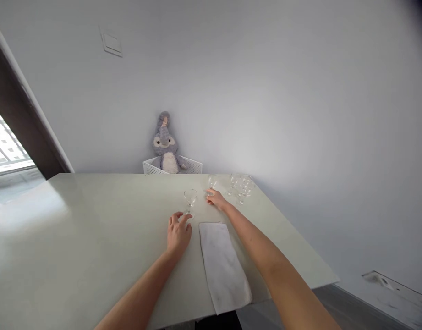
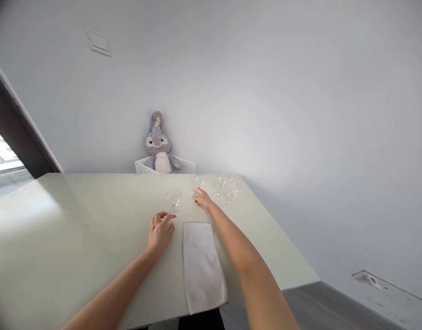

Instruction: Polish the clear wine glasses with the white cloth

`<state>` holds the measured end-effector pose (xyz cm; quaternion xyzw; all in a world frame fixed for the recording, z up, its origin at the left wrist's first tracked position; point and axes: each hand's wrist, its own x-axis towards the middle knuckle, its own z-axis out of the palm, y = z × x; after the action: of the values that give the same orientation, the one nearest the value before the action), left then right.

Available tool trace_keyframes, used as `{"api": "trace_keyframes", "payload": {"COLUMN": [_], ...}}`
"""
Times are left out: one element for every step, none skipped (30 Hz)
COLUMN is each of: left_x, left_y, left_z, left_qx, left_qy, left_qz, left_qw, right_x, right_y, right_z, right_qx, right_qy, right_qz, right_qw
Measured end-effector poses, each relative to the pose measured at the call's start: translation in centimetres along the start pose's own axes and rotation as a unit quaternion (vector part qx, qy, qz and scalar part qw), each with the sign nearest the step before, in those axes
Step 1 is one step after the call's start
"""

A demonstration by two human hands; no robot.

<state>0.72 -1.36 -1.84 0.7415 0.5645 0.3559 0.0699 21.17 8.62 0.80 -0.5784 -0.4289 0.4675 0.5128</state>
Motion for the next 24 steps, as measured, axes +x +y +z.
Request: {"api": "trace_keyframes", "payload": {"left_x": [0.0, 0.0, 0.0, 0.0, -0.1, -0.1, -0.1, -0.1, -0.1, -0.1, 0.0, 0.1, 0.2, 0.2, 0.3, 0.3, 0.2, 0.1, -0.1, -0.3, -0.5, -0.8, -0.9, -0.9], "left_y": [0.0, 0.0, 0.0, 0.0, 0.0, -0.1, -0.1, -0.2, -0.2, -0.3, -0.3, -0.3, -0.3, -0.3, -0.3, -0.3, -0.2, -0.1, 0.0, 0.2, 0.5, 0.9, 1.4, 2.0], "left_z": [0.0, 0.0, -0.1, -0.1, -0.1, -0.1, -0.1, 0.0, 0.1, 0.2, 0.3, 0.4, 0.5, 0.4, 0.4, 0.2, 0.0, -0.2, -0.5, -0.7, -0.8, -0.9, -0.9, -0.8], "left_qx": [0.0, 0.0, 0.0, 0.0, -0.002, -0.004, -0.006, -0.008, -0.009, -0.01, -0.011, -0.011, -0.01, -0.01, -0.011, -0.014, -0.023, -0.039, -0.062, -0.089, -0.118, -0.144, -0.164, -0.179], "left_qy": [-0.004, -0.007, -0.01, -0.013, -0.015, -0.018, -0.021, -0.024, -0.027, -0.03, -0.034, -0.037, -0.037, -0.031, -0.019, -0.002, 0.017, 0.033, 0.041, 0.041, 0.031, 0.013, -0.009, -0.034], "left_qz": [0.001, 0.002, 0.002, 0.003, 0.002, 0.003, 0.004, 0.007, 0.01, 0.013, 0.015, 0.015, 0.012, 0.007, 0.0, -0.004, -0.004, 0.003, 0.017, 0.04, 0.065, 0.089, 0.108, 0.119], "left_qw": [1.0, 1.0, 1.0, 1.0, 1.0, 1.0, 1.0, 1.0, 1.0, 0.999, 0.999, 0.999, 0.999, 0.999, 1.0, 1.0, 1.0, 0.999, 0.997, 0.994, 0.99, 0.985, 0.98, 0.976], "right_x": [-0.1, -0.3, -0.4, -0.6, -0.7, -0.9, -1.1, -1.3, -1.4, -1.6, -1.9, -2.1, -2.5, -2.8, -3.2, -3.7, -4.2, -4.7, -5.2, -5.7, -6.1, -6.6, -6.9, -7.3], "right_y": [-0.1, -0.1, -0.1, -0.1, -0.1, 0.0, 0.1, 0.2, 0.4, 0.7, 1.0, 1.3, 1.5, 1.8, 2.1, 2.3, 2.5, 2.7, 2.9, 3.0, 3.2, 3.3, 3.4, 3.5], "right_z": [0.8, 1.5, 2.3, 2.9, 3.5, 3.9, 4.2, 4.4, 4.5, 4.5, 4.6, 4.6, 4.7, 5.0, 5.3, 5.6, 6.1, 6.4, 6.7, 6.9, 7.0, 6.8, 6.6, 6.2], "right_qx": [0.005, 0.012, 0.019, 0.028, 0.038, 0.048, 0.058, 0.069, 0.08, 0.092, 0.107, 0.124, 0.143, 0.163, 0.184, 0.204, 0.223, 0.241, 0.258, 0.274, 0.289, 0.304, 0.318, 0.33], "right_qy": [-0.018, -0.036, -0.053, -0.067, -0.077, -0.082, -0.08, -0.073, -0.06, -0.044, -0.026, -0.006, 0.013, 0.031, 0.047, 0.06, 0.071, 0.08, 0.087, 0.095, 0.102, 0.11, 0.119, 0.128], "right_qz": [0.002, 0.003, 0.004, 0.005, 0.005, 0.004, 0.005, 0.007, 0.011, 0.017, 0.023, 0.028, 0.033, 0.037, 0.039, 0.041, 0.042, 0.042, 0.041, 0.039, 0.034, 0.027, 0.02, 0.011], "right_qw": [1.0, 0.999, 0.998, 0.997, 0.996, 0.995, 0.995, 0.995, 0.995, 0.995, 0.994, 0.992, 0.989, 0.985, 0.981, 0.976, 0.971, 0.966, 0.961, 0.956, 0.951, 0.946, 0.94, 0.935]}}
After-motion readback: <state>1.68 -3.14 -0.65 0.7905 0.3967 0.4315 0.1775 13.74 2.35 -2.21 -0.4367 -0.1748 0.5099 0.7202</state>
